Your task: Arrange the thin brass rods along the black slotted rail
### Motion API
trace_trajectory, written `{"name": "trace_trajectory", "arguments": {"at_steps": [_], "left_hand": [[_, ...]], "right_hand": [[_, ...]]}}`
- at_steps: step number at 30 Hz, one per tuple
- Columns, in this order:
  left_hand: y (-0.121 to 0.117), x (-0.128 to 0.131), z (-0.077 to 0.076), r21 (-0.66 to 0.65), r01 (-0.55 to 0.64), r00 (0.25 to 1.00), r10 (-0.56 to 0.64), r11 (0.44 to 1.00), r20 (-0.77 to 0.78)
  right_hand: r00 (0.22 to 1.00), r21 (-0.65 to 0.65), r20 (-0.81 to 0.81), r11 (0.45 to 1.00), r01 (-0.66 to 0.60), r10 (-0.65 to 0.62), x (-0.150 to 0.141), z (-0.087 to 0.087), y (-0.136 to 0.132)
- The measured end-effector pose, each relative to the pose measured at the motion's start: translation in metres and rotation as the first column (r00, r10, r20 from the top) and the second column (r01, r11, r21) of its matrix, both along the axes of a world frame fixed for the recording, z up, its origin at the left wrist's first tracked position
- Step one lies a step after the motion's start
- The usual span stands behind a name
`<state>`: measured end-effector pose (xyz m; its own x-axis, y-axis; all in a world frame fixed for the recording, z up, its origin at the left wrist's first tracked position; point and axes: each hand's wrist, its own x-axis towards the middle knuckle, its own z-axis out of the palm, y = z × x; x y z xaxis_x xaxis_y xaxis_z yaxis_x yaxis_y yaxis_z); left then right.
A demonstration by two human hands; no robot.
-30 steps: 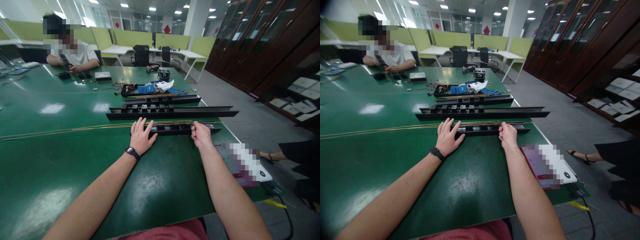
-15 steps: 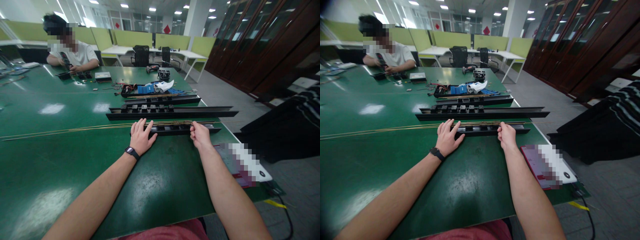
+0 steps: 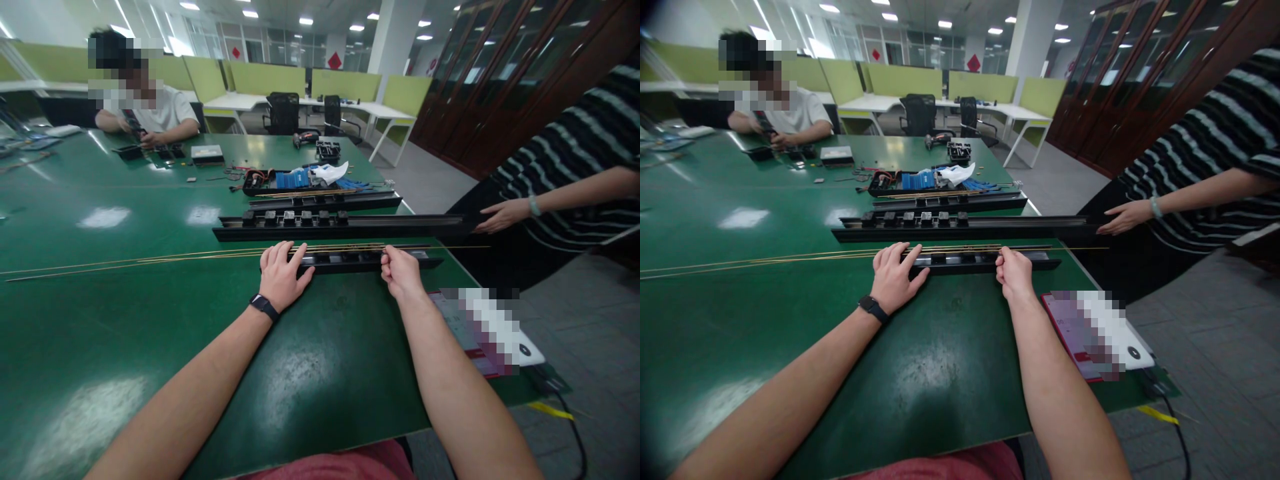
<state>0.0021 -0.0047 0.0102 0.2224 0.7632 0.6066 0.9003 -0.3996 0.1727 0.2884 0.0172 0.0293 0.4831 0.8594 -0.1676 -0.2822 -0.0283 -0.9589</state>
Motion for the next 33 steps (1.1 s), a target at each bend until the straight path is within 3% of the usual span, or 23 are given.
{"name": "trace_trajectory", "arguments": {"at_steps": [19, 33], "left_hand": [[-0.004, 0.0, 0.01, 0.02, -0.02, 1.0, 0.02, 1.0, 0.002], [-0.02, -0.005, 0.021, 0.016, -0.018, 0.999, 0.017, 1.0, 0.029]], "right_hand": [[1.0, -0.033, -0.003, 0.999, -0.002, 0.002, -0.002, 0.005, -0.006], [1.0, -0.054, 0.005, 0.998, 0.014, -0.014, -0.008, 0.01, -0.018]]}}
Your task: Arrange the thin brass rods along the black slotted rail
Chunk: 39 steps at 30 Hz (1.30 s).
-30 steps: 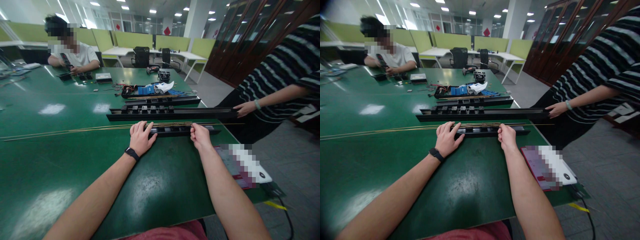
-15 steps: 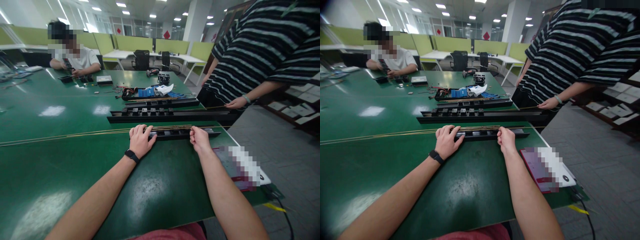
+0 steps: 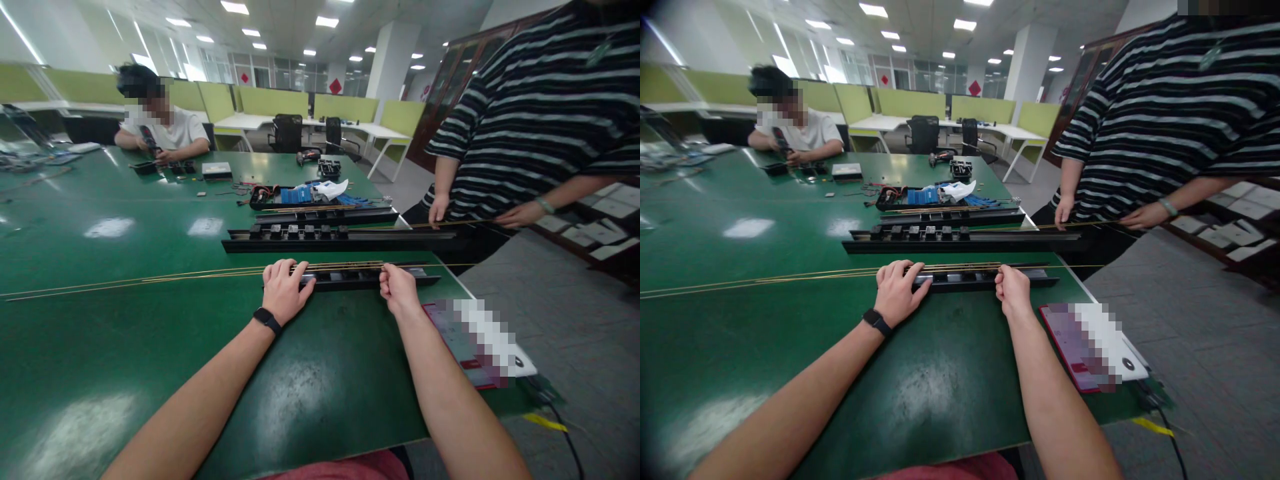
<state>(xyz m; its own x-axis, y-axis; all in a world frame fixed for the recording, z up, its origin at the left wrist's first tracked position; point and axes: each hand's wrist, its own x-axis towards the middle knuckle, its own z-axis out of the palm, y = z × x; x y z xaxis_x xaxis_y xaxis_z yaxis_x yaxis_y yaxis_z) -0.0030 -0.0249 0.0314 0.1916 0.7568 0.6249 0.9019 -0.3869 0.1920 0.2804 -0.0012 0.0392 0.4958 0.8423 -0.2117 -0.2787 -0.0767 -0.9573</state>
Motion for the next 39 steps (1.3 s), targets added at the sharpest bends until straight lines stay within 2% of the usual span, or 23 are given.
{"name": "trace_trajectory", "arguments": {"at_steps": [20, 39], "left_hand": [[-0.013, 0.003, 0.003, -0.009, 0.001, 1.0, -0.002, 1.0, -0.025], [-0.014, 0.004, -0.006, 0.008, 0.013, 1.0, -0.012, 1.0, -0.009]], "right_hand": [[0.999, 0.054, -0.015, 0.998, -0.039, 0.04, 0.005, -0.002, -0.02], [0.999, 0.04, -0.014, 0.998, -0.044, 0.044, 0.01, -0.007, -0.017]]}}
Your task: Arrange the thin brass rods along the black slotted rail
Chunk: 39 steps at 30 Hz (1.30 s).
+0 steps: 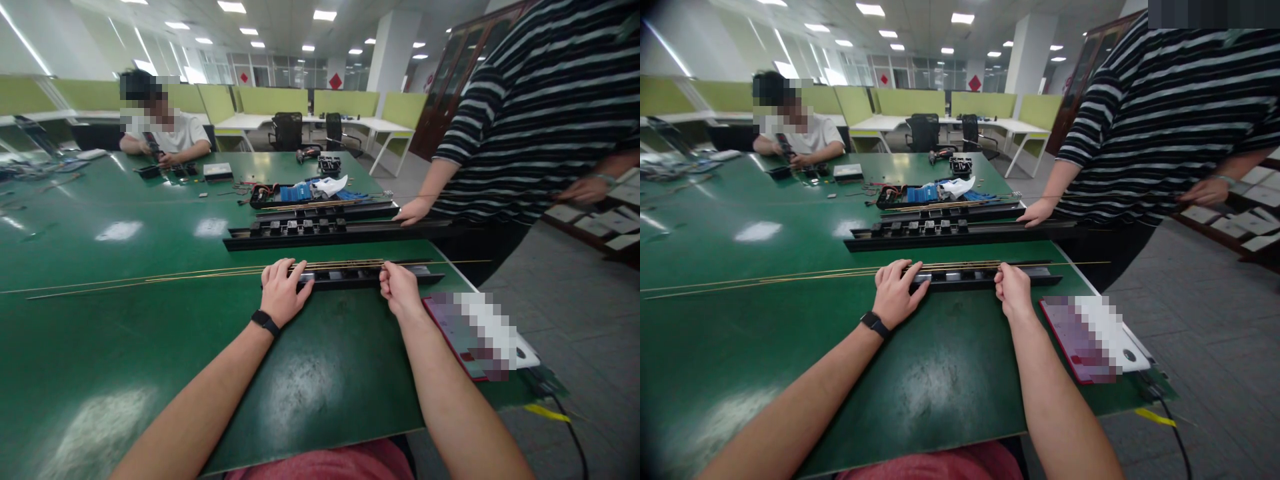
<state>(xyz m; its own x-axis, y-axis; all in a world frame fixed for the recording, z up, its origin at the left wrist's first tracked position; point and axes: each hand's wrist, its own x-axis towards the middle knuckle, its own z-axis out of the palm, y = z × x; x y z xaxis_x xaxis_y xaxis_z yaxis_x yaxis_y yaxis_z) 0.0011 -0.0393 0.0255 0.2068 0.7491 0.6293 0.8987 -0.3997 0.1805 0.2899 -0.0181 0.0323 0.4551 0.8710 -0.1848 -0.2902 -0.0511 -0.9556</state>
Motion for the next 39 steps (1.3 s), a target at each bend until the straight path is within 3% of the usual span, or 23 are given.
{"name": "trace_trajectory", "arguments": {"at_steps": [39], "left_hand": [[0.009, -0.004, -0.011, 0.005, 0.03, 1.0, -0.03, 1.0, 0.006]], "right_hand": [[1.0, -0.026, 0.003, 0.999, 0.031, -0.031, 0.002, 0.002, 0.002]]}}
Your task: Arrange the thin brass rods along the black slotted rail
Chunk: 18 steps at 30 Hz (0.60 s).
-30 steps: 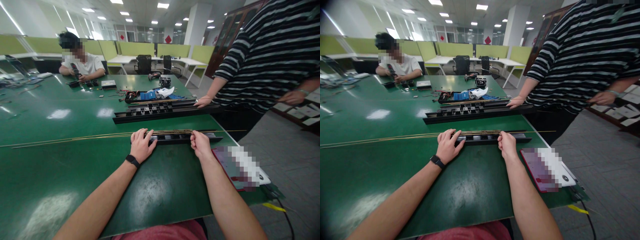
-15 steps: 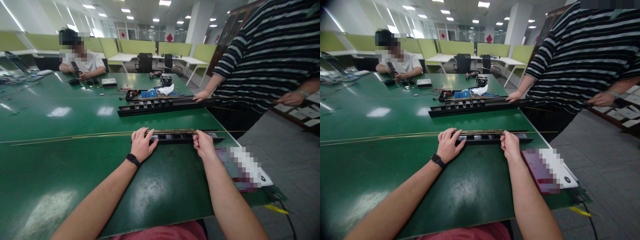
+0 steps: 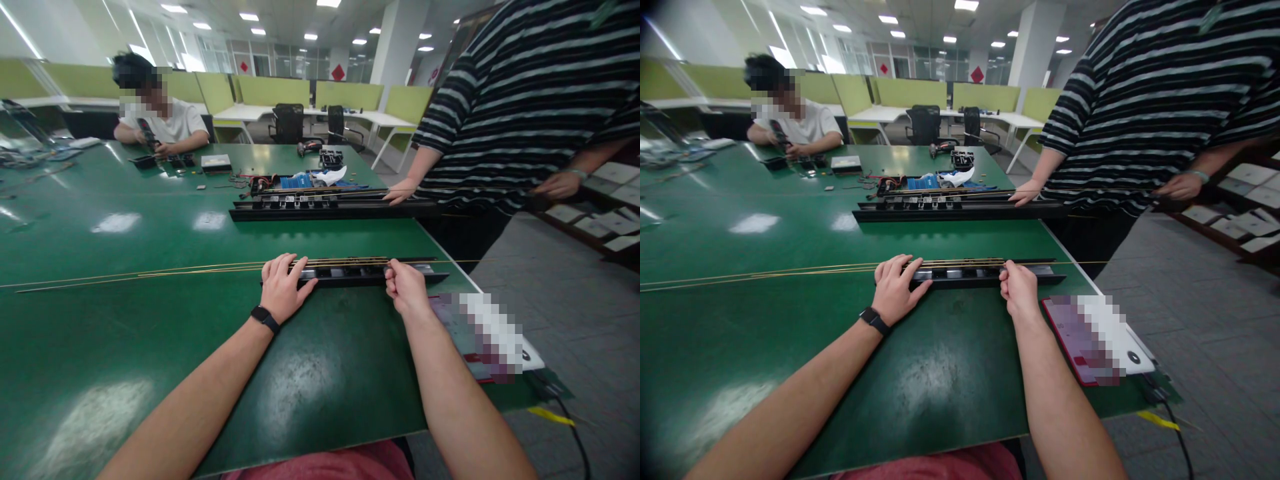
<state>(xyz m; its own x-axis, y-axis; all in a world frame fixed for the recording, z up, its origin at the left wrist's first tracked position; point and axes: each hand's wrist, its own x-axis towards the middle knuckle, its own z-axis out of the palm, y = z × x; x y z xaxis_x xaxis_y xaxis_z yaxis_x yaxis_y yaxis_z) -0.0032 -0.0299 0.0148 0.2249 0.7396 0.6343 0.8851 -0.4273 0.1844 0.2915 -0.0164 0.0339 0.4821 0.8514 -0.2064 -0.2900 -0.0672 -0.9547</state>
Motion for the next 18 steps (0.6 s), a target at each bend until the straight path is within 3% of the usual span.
{"name": "trace_trajectory", "arguments": {"at_steps": [18], "left_hand": [[-0.0002, 0.0006, -0.0012, 0.019, 0.002, 1.0, -0.003, 1.0, 0.013]], "right_hand": [[1.0, 0.025, 0.008, 1.0, -0.003, 0.003, -0.0017, -0.0035, 0.0006]]}}
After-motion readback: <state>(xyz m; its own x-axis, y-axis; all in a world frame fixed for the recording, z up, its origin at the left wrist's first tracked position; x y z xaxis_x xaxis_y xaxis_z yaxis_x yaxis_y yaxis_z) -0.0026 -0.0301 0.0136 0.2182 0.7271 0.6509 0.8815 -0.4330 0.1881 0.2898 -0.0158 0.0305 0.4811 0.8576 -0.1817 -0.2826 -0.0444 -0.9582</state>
